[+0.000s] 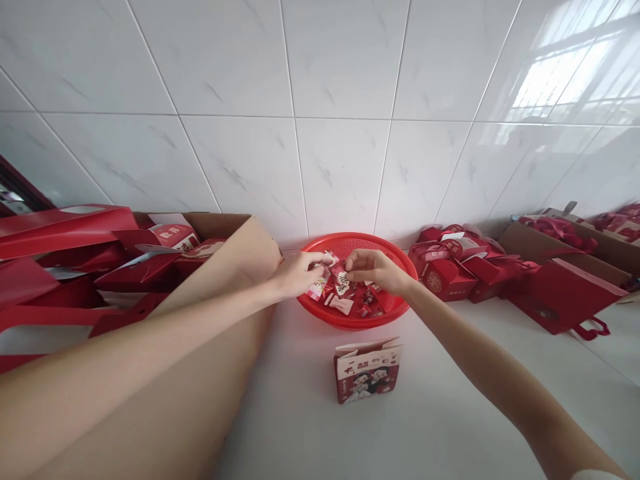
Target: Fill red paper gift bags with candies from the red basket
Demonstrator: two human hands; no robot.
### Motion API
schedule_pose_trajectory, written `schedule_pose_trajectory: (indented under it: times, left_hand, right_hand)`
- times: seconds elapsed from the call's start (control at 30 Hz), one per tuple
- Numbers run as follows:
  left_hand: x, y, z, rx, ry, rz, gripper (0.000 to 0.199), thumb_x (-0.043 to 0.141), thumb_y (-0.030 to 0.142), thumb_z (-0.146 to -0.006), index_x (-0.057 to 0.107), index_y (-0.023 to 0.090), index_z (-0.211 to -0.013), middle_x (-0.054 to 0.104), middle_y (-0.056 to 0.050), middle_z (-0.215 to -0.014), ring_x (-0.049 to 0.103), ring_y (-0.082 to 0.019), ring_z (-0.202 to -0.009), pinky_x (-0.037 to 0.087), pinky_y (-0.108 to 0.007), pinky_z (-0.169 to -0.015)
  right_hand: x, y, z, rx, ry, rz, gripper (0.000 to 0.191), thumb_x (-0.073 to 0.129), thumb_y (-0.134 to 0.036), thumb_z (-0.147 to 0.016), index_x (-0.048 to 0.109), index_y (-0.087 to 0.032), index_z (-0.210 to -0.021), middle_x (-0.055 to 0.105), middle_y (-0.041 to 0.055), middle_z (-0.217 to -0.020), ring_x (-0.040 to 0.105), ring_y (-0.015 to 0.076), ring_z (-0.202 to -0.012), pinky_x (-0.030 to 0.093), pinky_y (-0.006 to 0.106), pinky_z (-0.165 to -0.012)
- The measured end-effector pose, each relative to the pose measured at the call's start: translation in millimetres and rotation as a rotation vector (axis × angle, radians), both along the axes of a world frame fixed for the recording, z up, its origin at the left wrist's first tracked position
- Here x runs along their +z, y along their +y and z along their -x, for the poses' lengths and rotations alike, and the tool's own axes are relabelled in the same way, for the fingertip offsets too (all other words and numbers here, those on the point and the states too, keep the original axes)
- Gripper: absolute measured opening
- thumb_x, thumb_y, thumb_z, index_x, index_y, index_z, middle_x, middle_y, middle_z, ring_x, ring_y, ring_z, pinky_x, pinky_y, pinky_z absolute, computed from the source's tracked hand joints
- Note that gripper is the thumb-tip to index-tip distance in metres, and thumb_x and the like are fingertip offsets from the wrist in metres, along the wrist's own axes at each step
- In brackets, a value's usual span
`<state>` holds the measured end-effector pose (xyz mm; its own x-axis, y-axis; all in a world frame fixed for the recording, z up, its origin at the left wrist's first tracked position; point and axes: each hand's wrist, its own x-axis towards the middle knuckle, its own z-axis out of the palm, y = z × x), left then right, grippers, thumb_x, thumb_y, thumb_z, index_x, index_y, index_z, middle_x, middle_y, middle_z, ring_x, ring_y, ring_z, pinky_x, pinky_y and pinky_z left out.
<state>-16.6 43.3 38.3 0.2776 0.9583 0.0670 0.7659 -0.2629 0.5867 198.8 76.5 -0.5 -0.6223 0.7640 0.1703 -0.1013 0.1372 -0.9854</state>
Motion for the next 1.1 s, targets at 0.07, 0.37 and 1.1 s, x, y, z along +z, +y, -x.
schedule_pose_trajectory:
  times: [0.07,0.37,1.1]
  left_hand:
    - [1.5,-1,-1,-0.043,-0.089,0.023,0.031,0.047,0.032,-0.084,0.072,0.021,-0.099,0.073,-0.002,-0.094,0.065,-0.02,-0.088,0.049,-0.028,-0.078]
    - [6.5,-4,-1,-0.053,-0.234,0.051,0.044,0.045,0.053,-0.088,0.065,0.017,-0.073,0.059,-0.001,-0.064,0.052,-0.016,-0.063,0.041,-0.028,-0.062]
    - [6.2,-7,-2,0.001,0.107,-0.064,0.032,0.048,0.034,-0.083,0.049,0.019,-0.054,0.037,0.004,-0.05,0.035,-0.012,-0.052,0.025,-0.026,-0.054]
  right_hand:
    - [5.2,-3,5,-0.003,0.021,-0.023,0.027,0.084,-0.029,-0.068,0.063,-0.016,-0.079,0.067,-0.0009,-0.072,0.061,0.0104,-0.065,0.051,0.024,-0.063]
    - [11.2,6,5,-0.028,0.009,-0.073,0.027,0.084,-0.028,-0.067,0.062,-0.016,-0.077,0.067,-0.0007,-0.075,0.064,0.0118,-0.071,0.053,0.026,-0.071]
    - [-39.2,66,20,-0.136,-1.357,-0.47,0.032,0.073,-0.015,-0.071,0.067,-0.019,-0.103,0.07,0.0148,-0.11,0.063,0.033,-0.11,0.048,0.035,-0.083]
